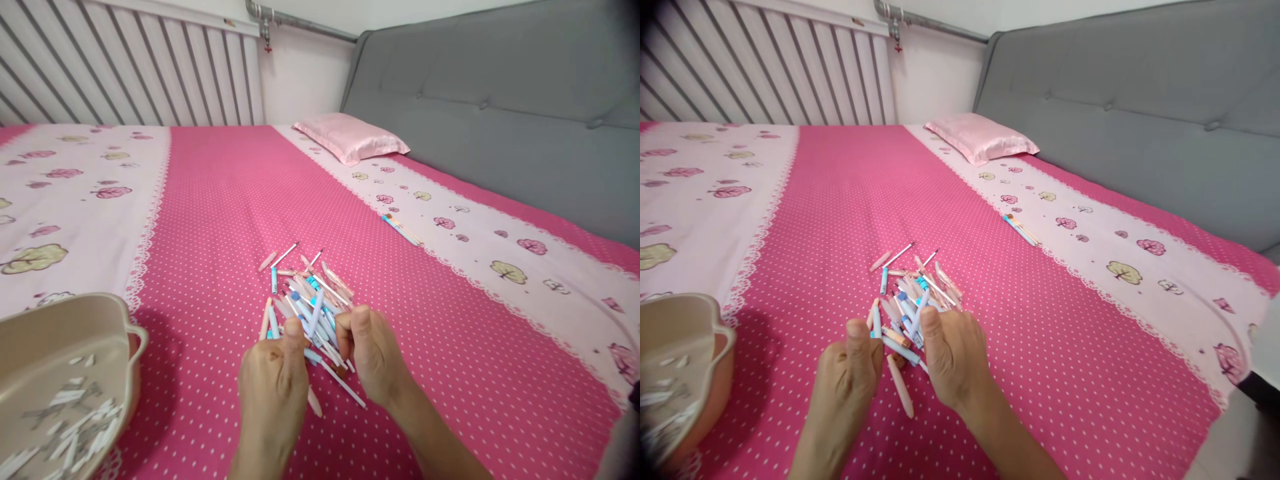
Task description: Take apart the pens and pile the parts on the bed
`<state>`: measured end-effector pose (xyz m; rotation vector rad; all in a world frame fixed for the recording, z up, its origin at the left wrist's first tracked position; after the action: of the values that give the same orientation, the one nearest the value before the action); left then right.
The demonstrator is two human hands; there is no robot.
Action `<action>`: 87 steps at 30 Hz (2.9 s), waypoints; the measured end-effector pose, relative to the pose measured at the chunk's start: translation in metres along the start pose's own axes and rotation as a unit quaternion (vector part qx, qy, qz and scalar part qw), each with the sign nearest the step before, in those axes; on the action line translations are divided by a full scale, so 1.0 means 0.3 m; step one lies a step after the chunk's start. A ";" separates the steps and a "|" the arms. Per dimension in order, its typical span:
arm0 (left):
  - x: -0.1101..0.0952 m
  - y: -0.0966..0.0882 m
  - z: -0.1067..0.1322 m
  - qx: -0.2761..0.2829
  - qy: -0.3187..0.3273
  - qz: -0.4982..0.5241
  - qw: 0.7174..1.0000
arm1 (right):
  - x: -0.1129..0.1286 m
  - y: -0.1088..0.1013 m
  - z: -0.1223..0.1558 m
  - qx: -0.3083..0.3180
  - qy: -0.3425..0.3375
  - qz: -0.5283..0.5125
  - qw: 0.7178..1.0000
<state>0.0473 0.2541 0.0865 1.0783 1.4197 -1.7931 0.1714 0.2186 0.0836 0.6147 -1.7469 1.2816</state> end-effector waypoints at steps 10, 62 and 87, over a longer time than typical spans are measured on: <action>0.012 -0.001 -0.011 0.000 -0.002 -0.022 1.000 | 0.001 0.004 0.002 -0.008 -0.004 0.033 0.999; 0.139 0.003 -0.142 -0.001 -0.087 -0.398 0.913 | -0.282 -0.053 -0.134 -0.203 -0.004 -0.069 0.977; 0.054 -0.032 -0.097 -0.150 0.109 -0.174 0.967 | -0.348 -0.080 -0.151 -0.259 0.104 -0.460 0.843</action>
<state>0.0378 0.2851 0.0740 0.9286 2.0458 -1.6471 0.2590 0.2423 0.0111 0.8031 -1.2415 0.1748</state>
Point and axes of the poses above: each hand's wrist, its own z-axis away from the middle knuckle, its own y-axis out of the palm, x = y × z, the point moved 3 cm from there along -z, towards the middle knuckle, and after that the axes turned 2 degrees about -z, right-handed, at the moved point
